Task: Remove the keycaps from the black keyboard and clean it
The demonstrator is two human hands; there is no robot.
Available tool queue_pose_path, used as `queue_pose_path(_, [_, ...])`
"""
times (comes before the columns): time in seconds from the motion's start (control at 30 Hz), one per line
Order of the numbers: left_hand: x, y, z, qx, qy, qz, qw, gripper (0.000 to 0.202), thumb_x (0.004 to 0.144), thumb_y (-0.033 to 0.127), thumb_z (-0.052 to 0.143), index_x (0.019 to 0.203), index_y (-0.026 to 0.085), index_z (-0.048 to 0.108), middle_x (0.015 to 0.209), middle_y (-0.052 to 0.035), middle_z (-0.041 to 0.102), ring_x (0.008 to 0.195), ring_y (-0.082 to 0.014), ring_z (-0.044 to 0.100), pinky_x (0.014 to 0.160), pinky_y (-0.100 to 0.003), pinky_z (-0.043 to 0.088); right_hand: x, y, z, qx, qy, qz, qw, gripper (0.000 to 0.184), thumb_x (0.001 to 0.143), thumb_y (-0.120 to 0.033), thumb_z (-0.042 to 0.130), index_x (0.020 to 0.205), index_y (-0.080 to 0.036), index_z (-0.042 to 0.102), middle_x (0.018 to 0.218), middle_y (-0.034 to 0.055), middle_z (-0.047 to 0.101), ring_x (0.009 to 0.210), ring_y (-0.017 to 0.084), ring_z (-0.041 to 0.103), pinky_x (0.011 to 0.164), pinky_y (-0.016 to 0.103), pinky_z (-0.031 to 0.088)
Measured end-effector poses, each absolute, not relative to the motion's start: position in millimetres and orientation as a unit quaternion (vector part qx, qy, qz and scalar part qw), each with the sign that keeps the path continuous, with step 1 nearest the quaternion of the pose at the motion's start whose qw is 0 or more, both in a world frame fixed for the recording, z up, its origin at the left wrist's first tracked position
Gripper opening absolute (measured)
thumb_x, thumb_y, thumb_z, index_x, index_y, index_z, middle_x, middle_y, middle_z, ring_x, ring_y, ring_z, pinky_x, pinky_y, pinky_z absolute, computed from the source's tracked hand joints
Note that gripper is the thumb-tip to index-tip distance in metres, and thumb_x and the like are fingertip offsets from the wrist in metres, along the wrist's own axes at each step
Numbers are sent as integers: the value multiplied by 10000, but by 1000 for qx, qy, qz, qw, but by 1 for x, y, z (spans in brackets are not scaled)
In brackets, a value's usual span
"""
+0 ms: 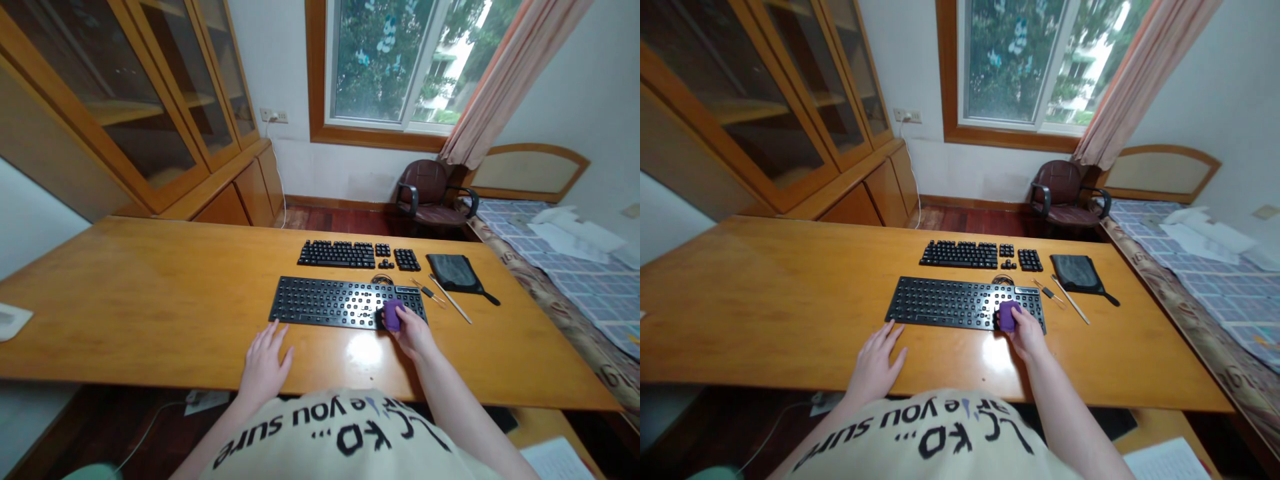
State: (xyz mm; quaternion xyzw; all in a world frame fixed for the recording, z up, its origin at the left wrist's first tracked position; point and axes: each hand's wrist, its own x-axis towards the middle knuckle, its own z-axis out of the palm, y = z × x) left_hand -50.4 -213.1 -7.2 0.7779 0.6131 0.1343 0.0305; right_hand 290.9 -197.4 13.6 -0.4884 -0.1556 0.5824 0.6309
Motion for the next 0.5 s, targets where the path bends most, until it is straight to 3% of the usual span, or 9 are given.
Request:
queue_pose_path(0.1, [-51, -213, -8, 781, 611, 130, 27, 460, 857, 376, 425, 1252, 160, 520, 1379, -131, 437, 1235, -296, 430, 1042, -467, 328, 290, -199, 13, -487, -195, 564, 637, 138, 713, -276, 662, 746, -220, 540, 549, -49, 529, 379, 88, 433, 328, 196, 360])
queue_pose_path(0.23, [-50, -213, -7, 775, 619, 127, 20, 484, 857, 383, 426, 1283, 162, 492, 1391, -142, 417, 1235, -300, 431, 1035, -457, 337, 287, -201, 15, -480, -228, 561, 635, 285, 774, -409, 609, 664, -224, 421, 447, -101, 343, 338, 64, 275, 315, 167, 210])
queue_pose_path(0.33, [-48, -213, -7, 760, 639, 118, 5, 556, 851, 402, 435, 1344, 146, 416, 1424, -174, 356, 1251, -319, 411, 1034, -465, 330, 285, -204, 14, -512, -277, 530, 616, 342, 753, -445, 630, 652, -220, 392, 457, -99, 341, 355, 65, 275, 335, 174, 201])
queue_pose_path(0.5, [-46, -211, -9, 756, 648, 92, -9, 636, 848, 421, 431, 1392, 109, 327, 1436, -216, 316, 1316, -326, 321, 1064, -500, 254, 283, -214, 11, -587, -404, 337, 615, 387, 806, -521, 524, 598, -209, 429, 539, -38, 415, 487, 117, 392, 442, 231, 335])
